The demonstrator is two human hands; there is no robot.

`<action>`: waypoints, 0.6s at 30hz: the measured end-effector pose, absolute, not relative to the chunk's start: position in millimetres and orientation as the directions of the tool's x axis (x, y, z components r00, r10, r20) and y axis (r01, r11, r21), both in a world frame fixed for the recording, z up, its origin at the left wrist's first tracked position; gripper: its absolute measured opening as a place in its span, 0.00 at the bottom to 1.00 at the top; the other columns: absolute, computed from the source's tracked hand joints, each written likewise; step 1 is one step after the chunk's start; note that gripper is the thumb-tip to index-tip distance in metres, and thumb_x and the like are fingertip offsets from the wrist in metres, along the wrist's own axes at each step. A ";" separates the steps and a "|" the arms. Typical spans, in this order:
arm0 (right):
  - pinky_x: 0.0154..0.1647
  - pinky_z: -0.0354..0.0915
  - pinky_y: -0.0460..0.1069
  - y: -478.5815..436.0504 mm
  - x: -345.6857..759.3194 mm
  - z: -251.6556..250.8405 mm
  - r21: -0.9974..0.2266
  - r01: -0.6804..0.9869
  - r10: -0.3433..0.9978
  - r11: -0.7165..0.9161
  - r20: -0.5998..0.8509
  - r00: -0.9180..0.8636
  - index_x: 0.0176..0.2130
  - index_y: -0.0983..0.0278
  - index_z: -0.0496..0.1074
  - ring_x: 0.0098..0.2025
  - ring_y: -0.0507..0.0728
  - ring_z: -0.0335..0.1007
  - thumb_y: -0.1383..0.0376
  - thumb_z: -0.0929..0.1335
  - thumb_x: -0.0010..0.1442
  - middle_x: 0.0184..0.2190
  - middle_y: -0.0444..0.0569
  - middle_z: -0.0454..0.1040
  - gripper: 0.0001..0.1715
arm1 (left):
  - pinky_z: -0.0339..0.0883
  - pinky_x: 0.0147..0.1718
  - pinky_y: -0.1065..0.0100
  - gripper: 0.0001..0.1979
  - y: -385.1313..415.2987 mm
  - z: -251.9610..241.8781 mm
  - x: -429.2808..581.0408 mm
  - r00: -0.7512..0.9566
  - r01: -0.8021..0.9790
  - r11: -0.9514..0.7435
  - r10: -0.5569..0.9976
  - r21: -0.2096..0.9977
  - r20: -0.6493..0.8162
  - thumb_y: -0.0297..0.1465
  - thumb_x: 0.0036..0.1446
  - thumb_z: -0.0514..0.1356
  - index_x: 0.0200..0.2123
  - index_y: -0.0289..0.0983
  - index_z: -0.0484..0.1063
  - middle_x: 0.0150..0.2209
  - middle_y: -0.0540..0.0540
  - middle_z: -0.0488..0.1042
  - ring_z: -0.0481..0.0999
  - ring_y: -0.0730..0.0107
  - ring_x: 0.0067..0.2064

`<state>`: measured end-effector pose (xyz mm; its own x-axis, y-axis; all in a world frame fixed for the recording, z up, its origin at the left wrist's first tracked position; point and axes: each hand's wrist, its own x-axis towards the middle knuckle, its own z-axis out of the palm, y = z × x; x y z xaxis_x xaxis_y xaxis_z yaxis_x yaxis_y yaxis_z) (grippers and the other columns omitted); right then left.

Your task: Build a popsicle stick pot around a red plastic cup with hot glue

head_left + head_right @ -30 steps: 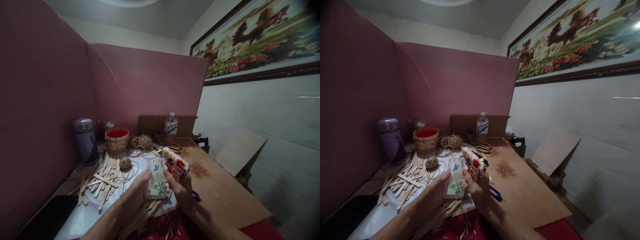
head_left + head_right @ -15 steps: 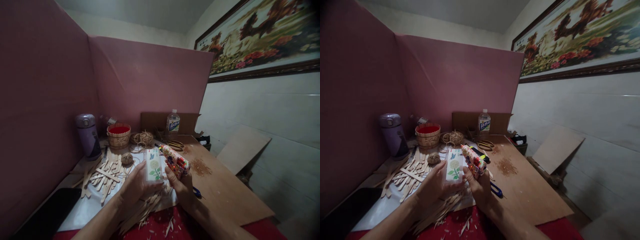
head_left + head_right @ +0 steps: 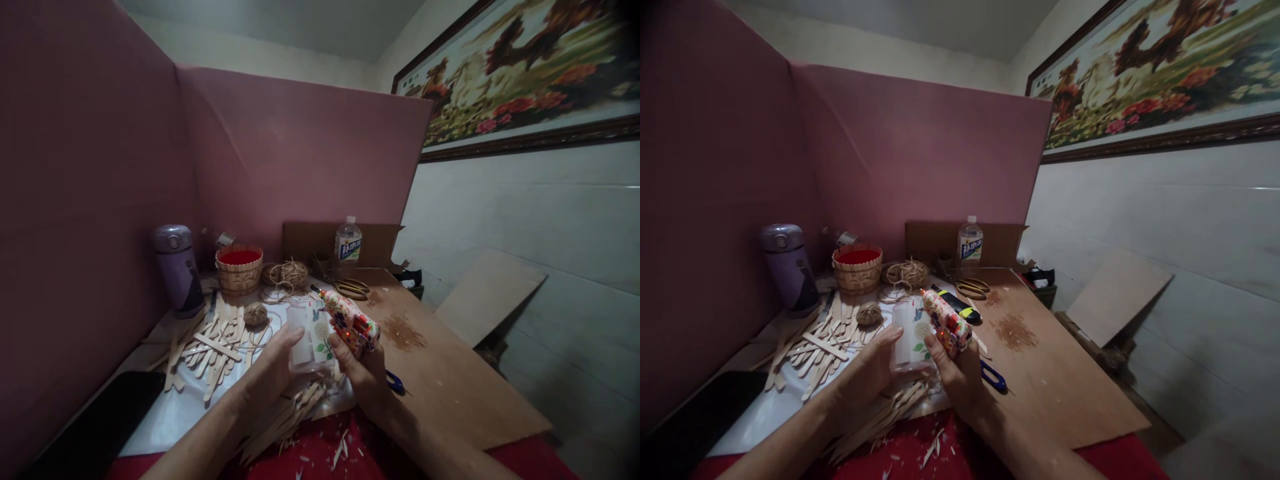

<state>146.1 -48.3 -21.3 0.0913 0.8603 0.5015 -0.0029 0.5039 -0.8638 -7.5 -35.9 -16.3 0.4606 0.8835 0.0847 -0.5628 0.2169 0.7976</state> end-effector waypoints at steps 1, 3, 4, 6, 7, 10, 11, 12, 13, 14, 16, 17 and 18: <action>0.26 0.69 0.47 -48.4 146.1 -21.3 -0.863 0.007 0.859 0.505 0.503 0.096 0.32 0.63 0.74 0.24 0.53 0.69 0.57 0.70 0.56 0.22 0.43 0.73 0.11 | 0.70 0.43 0.56 0.27 -37.5 -14.5 -7.4 0.453 -0.551 0.212 0.888 0.807 0.076 0.34 0.60 0.56 0.62 0.43 0.56 0.52 0.38 0.73 0.75 0.56 0.46; 0.32 0.72 0.49 -48.6 146.5 -21.5 -0.866 0.021 0.861 0.500 0.500 0.095 0.35 0.63 0.75 0.29 0.56 0.72 0.57 0.70 0.55 0.26 0.45 0.76 0.12 | 0.70 0.42 0.56 0.27 -40.5 -10.9 -7.3 0.438 -0.519 0.205 0.897 0.830 0.053 0.34 0.60 0.56 0.62 0.43 0.56 0.51 0.38 0.73 0.76 0.57 0.45; 0.35 0.72 0.51 -48.8 146.7 -21.7 -0.869 0.028 0.864 0.494 0.494 0.094 0.36 0.63 0.75 0.32 0.57 0.73 0.57 0.71 0.55 0.27 0.46 0.77 0.12 | 0.70 0.42 0.56 0.27 -41.8 -9.3 -7.2 0.430 -0.504 0.200 0.902 0.840 0.044 0.34 0.60 0.56 0.61 0.42 0.57 0.50 0.38 0.73 0.76 0.58 0.44; 0.37 0.72 0.52 -49.3 147.2 -22.1 -0.882 0.047 0.878 0.469 0.471 0.087 0.37 0.63 0.76 0.35 0.60 0.75 0.57 0.70 0.55 0.29 0.47 0.78 0.13 | 0.70 0.40 0.57 0.25 -43.6 -7.3 -7.0 0.416 -0.481 0.186 0.908 0.856 0.037 0.35 0.59 0.57 0.59 0.40 0.60 0.49 0.37 0.74 0.76 0.59 0.41; 0.38 0.72 0.53 -49.6 147.3 -22.3 -0.889 0.056 0.885 0.455 0.458 0.083 0.37 0.63 0.76 0.36 0.60 0.75 0.57 0.70 0.55 0.29 0.48 0.78 0.13 | 0.70 0.40 0.58 0.23 -44.0 -6.9 -6.9 0.414 -0.475 0.182 0.910 0.861 0.036 0.36 0.59 0.58 0.58 0.40 0.62 0.49 0.37 0.73 0.76 0.60 0.41; 0.42 0.72 0.55 -49.7 147.0 -22.8 -0.889 0.064 0.886 0.453 0.457 0.079 0.41 0.63 0.76 0.40 0.62 0.75 0.57 0.70 0.56 0.32 0.49 0.79 0.16 | 0.70 0.37 0.60 0.22 -44.3 -7.1 -6.3 0.408 -0.478 0.182 0.912 0.860 0.034 0.37 0.58 0.58 0.55 0.40 0.65 0.50 0.37 0.72 0.76 0.61 0.40; 0.44 0.71 0.55 -49.4 146.8 -23.1 -0.885 0.060 0.882 0.461 0.465 0.080 0.42 0.63 0.76 0.42 0.62 0.75 0.56 0.70 0.56 0.33 0.50 0.79 0.17 | 0.70 0.36 0.60 0.21 -44.3 -7.3 -6.0 0.405 -0.483 0.183 0.914 0.856 0.033 0.37 0.59 0.58 0.55 0.40 0.64 0.50 0.37 0.72 0.76 0.61 0.40; 0.45 0.71 0.55 -49.0 146.7 -23.4 -0.884 0.054 0.880 0.464 0.467 0.084 0.43 0.64 0.76 0.43 0.62 0.75 0.56 0.70 0.56 0.34 0.50 0.79 0.18 | 0.70 0.36 0.61 0.21 -44.4 -7.5 -5.7 0.401 -0.484 0.186 0.916 0.855 0.027 0.37 0.59 0.58 0.55 0.40 0.65 0.50 0.38 0.72 0.75 0.60 0.41; 0.45 0.71 0.55 -48.5 146.6 -23.8 -0.887 0.045 0.883 0.459 0.461 0.086 0.43 0.64 0.76 0.43 0.63 0.75 0.55 0.70 0.56 0.34 0.50 0.80 0.18 | 0.70 0.35 0.61 0.20 -44.5 -7.5 -5.5 0.397 -0.482 0.189 0.917 0.856 0.021 0.36 0.59 0.58 0.54 0.39 0.65 0.49 0.38 0.73 0.76 0.61 0.40; 0.44 0.72 0.55 -48.0 146.6 -24.3 -0.895 0.033 0.891 0.445 0.446 0.085 0.42 0.64 0.76 0.42 0.63 0.75 0.55 0.70 0.55 0.34 0.50 0.80 0.19 | 0.70 0.36 0.61 0.19 -44.7 -7.5 -5.2 0.394 -0.479 0.190 0.919 0.857 0.016 0.36 0.59 0.58 0.53 0.39 0.65 0.48 0.38 0.73 0.76 0.61 0.40; 0.41 0.73 0.54 -47.0 146.6 -25.5 -0.920 0.005 0.918 0.392 0.392 0.066 0.41 0.64 0.77 0.40 0.63 0.76 0.54 0.70 0.56 0.35 0.51 0.80 0.19 | 0.71 0.37 0.60 0.19 -45.2 -7.1 -5.0 0.389 -0.473 0.197 0.921 0.859 0.003 0.35 0.58 0.59 0.52 0.38 0.66 0.46 0.38 0.74 0.76 0.60 0.39; 0.40 0.73 0.54 -46.8 146.6 -26.1 -0.929 -0.006 0.928 0.369 0.368 0.050 0.41 0.64 0.77 0.39 0.62 0.76 0.53 0.70 0.56 0.35 0.51 0.80 0.19 | 0.71 0.37 0.60 0.19 -45.5 -6.9 -4.9 0.393 -0.472 0.202 0.919 0.858 0.000 0.35 0.58 0.59 0.52 0.38 0.66 0.46 0.38 0.75 0.76 0.59 0.39; 0.40 0.73 0.54 -46.7 146.6 -26.8 -0.934 -0.017 0.934 0.357 0.356 0.033 0.42 0.64 0.76 0.40 0.62 0.76 0.53 0.69 0.57 0.36 0.51 0.80 0.19 | 0.71 0.38 0.59 0.19 -45.7 -6.8 -4.8 0.398 -0.474 0.205 0.917 0.856 0.000 0.35 0.57 0.59 0.52 0.38 0.65 0.46 0.38 0.75 0.77 0.59 0.40</action>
<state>146.6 -46.7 -26.8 0.0325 0.9339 0.3560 -0.0171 0.3567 -0.9341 -4.8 -45.7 -6.8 0.3978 0.9175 0.0001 -0.4742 0.2054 0.8561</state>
